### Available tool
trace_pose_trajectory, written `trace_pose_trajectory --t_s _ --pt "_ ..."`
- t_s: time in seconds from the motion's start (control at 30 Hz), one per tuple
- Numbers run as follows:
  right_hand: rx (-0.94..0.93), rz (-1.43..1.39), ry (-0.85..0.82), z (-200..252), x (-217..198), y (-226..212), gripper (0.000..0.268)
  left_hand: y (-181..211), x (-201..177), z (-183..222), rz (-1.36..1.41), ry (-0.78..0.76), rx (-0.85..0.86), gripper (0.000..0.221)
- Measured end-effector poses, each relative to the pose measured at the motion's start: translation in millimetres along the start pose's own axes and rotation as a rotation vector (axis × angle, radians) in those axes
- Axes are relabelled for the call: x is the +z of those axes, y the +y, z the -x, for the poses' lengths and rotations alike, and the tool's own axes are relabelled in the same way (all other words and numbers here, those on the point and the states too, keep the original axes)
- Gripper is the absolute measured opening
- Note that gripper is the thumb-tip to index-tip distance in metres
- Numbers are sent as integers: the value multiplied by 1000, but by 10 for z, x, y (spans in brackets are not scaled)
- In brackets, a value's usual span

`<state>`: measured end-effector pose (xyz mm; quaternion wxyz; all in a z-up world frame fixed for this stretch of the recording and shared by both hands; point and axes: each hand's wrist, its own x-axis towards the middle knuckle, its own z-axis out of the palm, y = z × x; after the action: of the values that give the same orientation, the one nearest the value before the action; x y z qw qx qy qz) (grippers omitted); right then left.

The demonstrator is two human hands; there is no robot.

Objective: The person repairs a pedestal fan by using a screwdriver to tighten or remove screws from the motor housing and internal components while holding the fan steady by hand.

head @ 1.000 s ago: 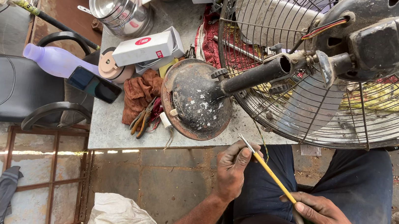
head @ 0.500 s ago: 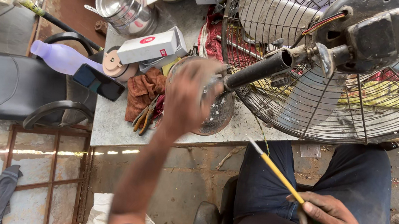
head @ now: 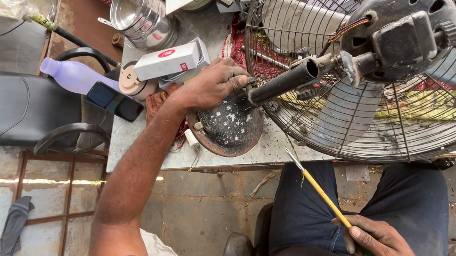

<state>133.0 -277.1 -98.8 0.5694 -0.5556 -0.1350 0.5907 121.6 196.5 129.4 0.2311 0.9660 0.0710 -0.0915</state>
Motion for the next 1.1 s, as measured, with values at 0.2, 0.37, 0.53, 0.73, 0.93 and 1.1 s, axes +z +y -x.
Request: trace_pose_trajectory --t_s 0.2,0.37,0.53,0.73,0.93,1.1 --pt "-8 22 5 -57 -44 77 43 88 13 -6 -107 -47 -104 51" --pt "-9 45 45 -94 -80 135 44 102 14 -46 -120 -58 -167 50" --pt "-14 47 47 -118 -81 177 42 133 10 -53 -123 -45 -161 47" --pt "5 34 60 -144 -72 197 41 152 9 -48 -121 -10 -121 45" --pt "36 63 103 -82 96 -58 41 198 66 12 -134 59 -132 48" --pt "-219 127 76 169 188 -291 38 270 87 16 -169 118 -134 48"
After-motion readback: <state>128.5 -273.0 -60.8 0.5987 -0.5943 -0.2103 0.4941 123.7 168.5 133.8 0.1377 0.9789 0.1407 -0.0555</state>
